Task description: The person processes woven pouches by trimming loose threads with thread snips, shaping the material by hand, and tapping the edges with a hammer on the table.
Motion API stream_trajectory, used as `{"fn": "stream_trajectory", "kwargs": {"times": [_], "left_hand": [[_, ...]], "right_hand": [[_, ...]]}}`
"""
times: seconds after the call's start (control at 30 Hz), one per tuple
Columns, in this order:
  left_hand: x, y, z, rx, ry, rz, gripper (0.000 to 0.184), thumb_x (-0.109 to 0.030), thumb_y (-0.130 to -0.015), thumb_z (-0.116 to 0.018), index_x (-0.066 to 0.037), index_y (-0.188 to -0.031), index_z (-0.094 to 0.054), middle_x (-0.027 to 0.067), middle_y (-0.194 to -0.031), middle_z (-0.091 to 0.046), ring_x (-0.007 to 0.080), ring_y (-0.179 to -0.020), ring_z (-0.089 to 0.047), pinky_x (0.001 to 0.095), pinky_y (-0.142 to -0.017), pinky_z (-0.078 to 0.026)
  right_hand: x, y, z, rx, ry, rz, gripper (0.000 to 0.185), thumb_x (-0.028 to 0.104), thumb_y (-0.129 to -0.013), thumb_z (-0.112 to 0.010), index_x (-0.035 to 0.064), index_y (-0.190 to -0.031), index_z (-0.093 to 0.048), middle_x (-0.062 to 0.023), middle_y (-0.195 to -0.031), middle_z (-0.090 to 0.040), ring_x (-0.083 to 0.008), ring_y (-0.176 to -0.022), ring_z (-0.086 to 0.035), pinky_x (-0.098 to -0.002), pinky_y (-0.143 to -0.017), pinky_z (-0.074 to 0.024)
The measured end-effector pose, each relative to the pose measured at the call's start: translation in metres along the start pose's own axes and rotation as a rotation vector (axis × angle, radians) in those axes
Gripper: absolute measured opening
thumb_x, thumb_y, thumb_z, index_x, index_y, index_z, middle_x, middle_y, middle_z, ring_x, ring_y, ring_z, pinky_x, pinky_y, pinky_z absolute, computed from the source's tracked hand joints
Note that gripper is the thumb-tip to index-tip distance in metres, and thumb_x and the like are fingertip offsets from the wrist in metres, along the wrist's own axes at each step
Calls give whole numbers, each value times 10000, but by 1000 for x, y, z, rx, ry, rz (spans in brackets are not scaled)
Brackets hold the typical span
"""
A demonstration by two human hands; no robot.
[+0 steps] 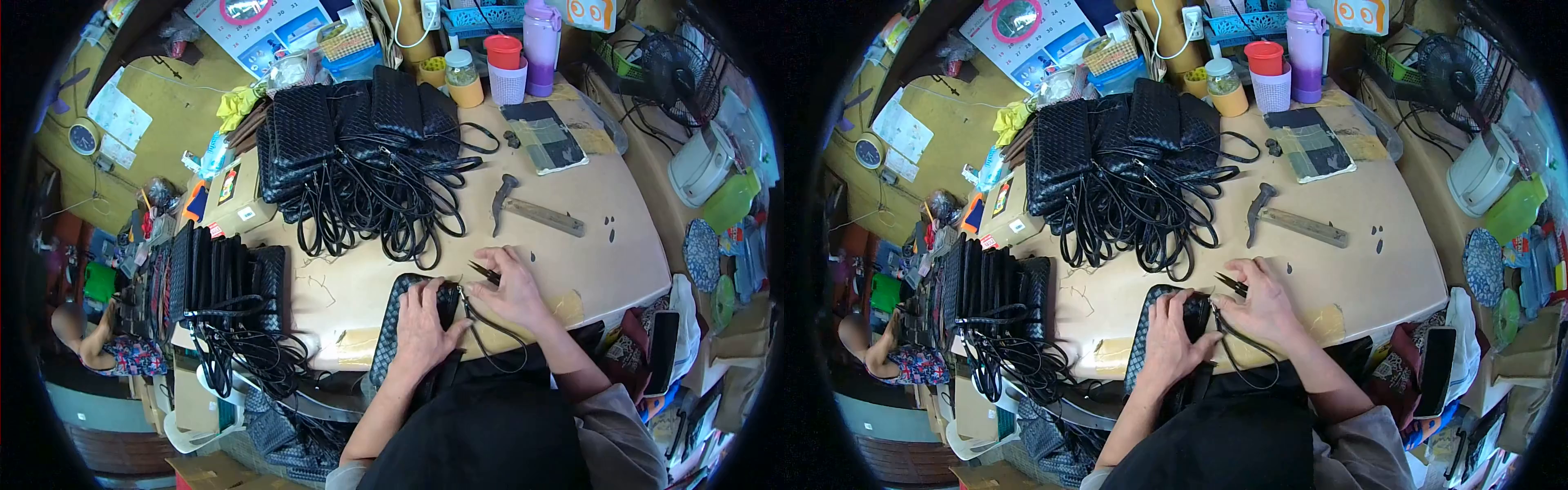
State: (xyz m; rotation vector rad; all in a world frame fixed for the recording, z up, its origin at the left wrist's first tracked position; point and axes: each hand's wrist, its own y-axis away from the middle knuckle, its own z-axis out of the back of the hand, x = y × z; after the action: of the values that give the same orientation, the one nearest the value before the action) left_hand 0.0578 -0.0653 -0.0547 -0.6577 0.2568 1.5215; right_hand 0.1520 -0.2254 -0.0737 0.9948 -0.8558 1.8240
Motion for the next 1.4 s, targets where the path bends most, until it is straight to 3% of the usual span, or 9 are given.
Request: {"fn": "stream_trajectory", "kwargs": {"times": [0.17, 0.2, 0.33, 0.43, 0.57, 0.63, 0.77, 1.03, 1.4], "left_hand": [[18, 3, 16, 31, 43, 121, 481, 8, -753, -618, -3, -1225, -523, 209, -1068, -624, 362, -946, -619, 393, -829, -507], [24, 0, 21, -112, 183, -21, 474, 55, -774, -533, 6, -1245, -516, 155, -873, -640, 326, -791, -646, 400, -745, -519], [5, 2, 69, -140, 1268, 110, 349, 68, -879, -529, -33, -1211, -564, 44, -1131, -626, 82, -970, -589, 211, -834, -463], [24, 18, 60, -82, 1402, 279, 306, 13, -895, -580, -46, -1195, -578, 18, -1125, -625, 74, -988, -570, 220, -870, -450], [69, 22, 93, 68, 548, 465, 167, -39, -892, -606, 5, -1044, -660, 50, -993, -685, 116, -797, -635, 254, -703, -515], [91, 34, 103, -517, 357, 508, 168, -62, -902, -597, 2, -1043, -662, 33, -903, -674, 90, -666, -589, 207, -595, -475], [40, 38, 155, -452, 394, 162, 171, -129, -871, -673, 12, -967, -690, 14, -844, -570, 63, -674, -500, 190, -602, -403], [-15, 13, 138, -237, 404, 203, 322, -36, -790, -739, 5, -1103, -677, 88, -907, -658, 102, -718, -659, 199, -563, -496], [0, 15, 69, -813, 835, -3, 75, 6, -889, -622, 36, -957, -634, 146, -964, -667, 113, -663, -638, 215, -563, -528]], "right_hand": [[-4, -16, 11, 225, -289, 5, 309, 87, -807, -704, 23, -1099, -626, -70, -1038, -590, -168, -1027, -558, -312, -902, -446], [8, -19, 12, 226, -291, 20, 309, 87, -807, -704, 23, -1099, -626, -70, -1038, -590, -168, -1027, -558, -312, -902, -446], [74, -19, 20, 305, -581, 78, 287, 152, -827, -737, 12, -1059, -644, -47, -1001, -638, -120, -888, -576, -273, -818, -469], [95, -23, 15, 278, -543, 224, 241, 144, -819, -746, 2, -995, -662, -29, -827, -671, -88, -739, -582, -244, -694, -482], [99, -25, 19, 164, -287, 258, 172, 89, -802, -740, -12, -925, -676, -75, -772, -675, -81, -675, -579, -238, -647, -474], [101, -22, 22, 173, -275, 188, 178, 91, -802, -739, -11, -936, -680, -84, -796, -684, -92, -683, -594, -241, -651, -477], [107, -20, 16, 157, -244, 239, 178, 50, -786, -741, -29, -931, -676, -96, -802, -684, -111, -682, -616, -249, -630, -481], [118, -14, 8, 122, -216, 434, 144, -5, -774, -730, -32, -900, -666, -71, -783, -658, -94, -673, -584, -242, -603, -458], [96, -20, -11, 501, -792, 61, 165, 122, -856, -709, -16, -934, -664, 2, -795, -649, -91, -708, -583, -234, -677, -466]]}}
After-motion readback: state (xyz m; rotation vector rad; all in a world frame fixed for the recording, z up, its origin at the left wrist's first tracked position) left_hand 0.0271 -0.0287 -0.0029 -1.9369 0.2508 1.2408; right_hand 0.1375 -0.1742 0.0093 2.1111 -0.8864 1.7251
